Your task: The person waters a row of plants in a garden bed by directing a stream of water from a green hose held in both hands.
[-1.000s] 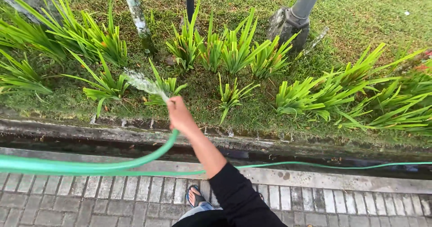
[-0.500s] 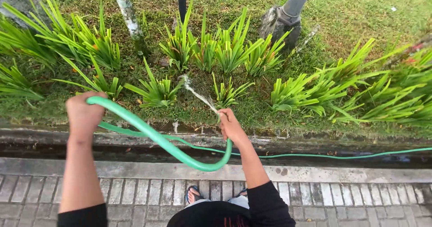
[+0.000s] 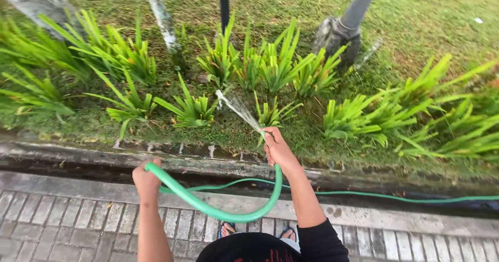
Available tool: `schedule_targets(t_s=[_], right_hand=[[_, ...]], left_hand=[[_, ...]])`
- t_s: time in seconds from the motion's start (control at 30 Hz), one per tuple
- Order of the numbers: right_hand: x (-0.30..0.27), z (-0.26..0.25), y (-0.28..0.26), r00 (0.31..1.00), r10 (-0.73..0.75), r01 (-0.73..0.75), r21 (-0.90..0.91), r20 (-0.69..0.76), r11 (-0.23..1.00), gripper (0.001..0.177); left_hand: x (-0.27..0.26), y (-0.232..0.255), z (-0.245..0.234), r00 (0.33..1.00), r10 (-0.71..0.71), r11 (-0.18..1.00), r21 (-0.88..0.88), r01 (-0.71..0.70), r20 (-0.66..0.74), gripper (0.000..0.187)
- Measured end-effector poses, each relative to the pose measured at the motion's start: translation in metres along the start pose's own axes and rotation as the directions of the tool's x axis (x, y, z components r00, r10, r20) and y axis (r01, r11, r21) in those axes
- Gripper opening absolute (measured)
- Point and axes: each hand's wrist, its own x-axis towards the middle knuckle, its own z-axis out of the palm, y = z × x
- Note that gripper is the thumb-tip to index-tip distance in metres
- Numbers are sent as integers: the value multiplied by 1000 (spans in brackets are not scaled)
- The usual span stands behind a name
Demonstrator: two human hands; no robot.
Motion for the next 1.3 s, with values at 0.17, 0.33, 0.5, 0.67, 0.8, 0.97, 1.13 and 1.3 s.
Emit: schedule_targets(t_s=[0.17, 0.33, 0.5, 0.67, 0.8, 0.97, 1.13, 1.3], right_hand=[[13, 25, -9, 1000, -6, 4, -219, -8, 976, 26], [11, 59, -31, 997, -60, 31, -474, -46, 880, 27], [15, 76, -43, 991, -128, 124, -507, 27, 853, 27], [18, 80, -42, 991, -127, 127, -548, 38, 827, 25], [9, 84, -41, 989, -107, 143, -541, 98, 829, 25], [7, 93, -39, 979, -134, 191, -456, 155, 869, 24], [11, 91, -25, 969, -145, 228, -515, 198, 826, 24], [2, 85, -35, 988, -42, 110, -489, 147, 865, 26]], left_hand=[[-57, 22, -46, 978, -167, 985, 24, 171, -122, 39], [-75, -36, -75, 952, -214, 977, -30, 212, -218, 36], [-88, -32, -85, 932, -228, 973, -37, 227, -281, 34], [-83, -30, -82, 908, -308, 951, -125, 284, -284, 33], [-78, -32, -76, 916, -282, 959, -66, 274, -286, 34], [-72, -45, -66, 953, -222, 967, -175, 187, -205, 36], [-68, -36, -59, 958, -201, 975, -132, 176, -206, 37], [-67, -35, -54, 960, -190, 981, -74, 179, -203, 39]])
